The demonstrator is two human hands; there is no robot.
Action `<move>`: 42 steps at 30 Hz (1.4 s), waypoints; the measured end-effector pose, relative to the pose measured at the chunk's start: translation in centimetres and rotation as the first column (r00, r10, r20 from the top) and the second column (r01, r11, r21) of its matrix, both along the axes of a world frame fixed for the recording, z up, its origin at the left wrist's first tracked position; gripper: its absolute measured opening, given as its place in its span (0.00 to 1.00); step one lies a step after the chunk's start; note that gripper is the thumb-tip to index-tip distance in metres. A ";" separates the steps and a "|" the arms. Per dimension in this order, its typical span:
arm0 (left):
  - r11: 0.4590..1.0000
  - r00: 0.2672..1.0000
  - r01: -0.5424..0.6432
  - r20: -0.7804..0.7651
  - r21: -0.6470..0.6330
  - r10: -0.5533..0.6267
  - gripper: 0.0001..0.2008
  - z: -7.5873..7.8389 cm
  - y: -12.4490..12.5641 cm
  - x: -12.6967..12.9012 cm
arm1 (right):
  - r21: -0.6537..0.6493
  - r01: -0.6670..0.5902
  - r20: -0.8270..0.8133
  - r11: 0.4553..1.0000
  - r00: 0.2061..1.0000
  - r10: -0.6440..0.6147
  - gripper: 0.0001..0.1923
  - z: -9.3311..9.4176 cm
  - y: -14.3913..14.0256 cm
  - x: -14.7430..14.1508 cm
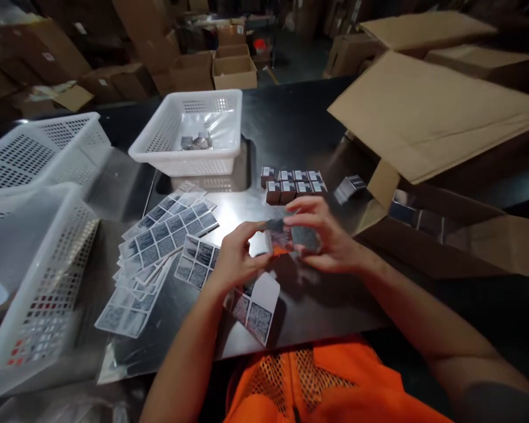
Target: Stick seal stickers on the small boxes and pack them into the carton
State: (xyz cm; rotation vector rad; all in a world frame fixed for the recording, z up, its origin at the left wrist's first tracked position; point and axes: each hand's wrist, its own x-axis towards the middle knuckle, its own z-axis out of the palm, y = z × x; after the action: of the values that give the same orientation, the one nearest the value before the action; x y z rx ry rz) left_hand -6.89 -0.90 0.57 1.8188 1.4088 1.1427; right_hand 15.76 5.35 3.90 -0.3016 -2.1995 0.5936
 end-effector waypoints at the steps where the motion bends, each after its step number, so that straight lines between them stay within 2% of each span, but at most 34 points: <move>1: 0.999 1.000 0.010 0.016 0.031 -0.010 0.25 0.0 -0.1 0.3 | -0.091 0.031 -0.146 0.995 0.988 -0.045 0.30 0.2 -0.3 0.4; 3: 0.998 0.999 0.018 0.036 0.054 -0.020 0.27 0.1 -0.3 0.7 | -0.296 0.011 -0.381 0.955 0.916 -0.129 0.20 0.5 -0.8 1.1; 4: 0.998 0.999 0.019 0.044 0.055 -0.021 0.28 0.1 -0.4 0.9 | -0.385 -0.023 -0.443 0.923 0.881 -0.163 0.14 0.6 -1.0 1.4; 6: 0.999 0.998 0.021 0.054 0.043 -0.024 0.28 0.2 -0.5 1.2 | -0.535 -0.044 -0.462 0.844 0.851 -0.249 0.05 0.6 -1.3 1.8; 7: 0.999 0.998 0.018 0.054 0.035 -0.020 0.27 0.3 -0.5 1.4 | -0.607 -0.035 -0.429 0.794 0.856 -0.290 0.04 0.6 -1.5 1.9; 10: 1.000 1.000 -0.012 0.019 0.009 0.012 0.24 0.5 -0.6 1.8 | -0.779 0.040 -0.216 0.626 0.920 -0.328 0.09 0.4 -2.0 2.0; 12: 1.000 1.000 -0.018 -0.026 0.016 0.018 0.23 0.5 -0.6 2.0 | -0.838 0.085 -0.088 0.538 0.954 -0.287 0.19 0.2 -2.4 1.8; 15: 0.999 0.995 0.002 -0.104 0.040 0.002 0.24 0.3 -0.7 1.9 | -0.894 0.092 -0.033 0.439 0.962 -0.270 0.34 -0.2 -2.8 1.4; 18: 0.999 0.991 0.013 -0.132 0.049 -0.006 0.24 0.0 -0.8 1.8 | -0.936 0.086 -0.017 0.341 0.957 -0.289 0.39 -0.2 -2.9 1.1; 20: 0.999 0.992 0.025 -0.128 0.046 -0.019 0.24 -0.1 -0.8 1.8 | -0.949 0.091 -0.004 0.303 0.955 -0.296 0.40 -0.2 -2.9 1.0; 24: 0.998 0.991 0.034 -0.127 0.045 -0.028 0.22 0.1 -0.8 1.9 | -0.953 0.102 0.013 0.287 0.954 -0.298 0.39 -0.1 -2.9 1.1; 28: 0.997 0.991 0.051 -0.123 0.057 -0.044 0.23 0.3 -0.8 1.9 | -0.950 0.111 0.017 0.293 0.951 -0.308 0.38 -0.3 -2.9 1.0; 37: 0.998 0.990 0.030 -0.137 0.062 -0.022 0.22 0.4 -0.8 2.0 | -0.911 0.110 -0.016 0.397 0.953 -0.303 0.33 -0.7 -2.9 0.9; 42: 0.997 0.988 0.010 -0.157 0.074 0.002 0.23 0.3 -0.9 2.4 | -0.865 0.224 0.024 0.449 0.912 -0.409 0.34 -1.2 -3.2 0.3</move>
State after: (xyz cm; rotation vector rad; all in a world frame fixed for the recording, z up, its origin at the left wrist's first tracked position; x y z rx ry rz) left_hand -4.51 -1.82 0.87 2.0005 1.4667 1.0831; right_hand 16.03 2.11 2.72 -1.1137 -1.4133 1.4130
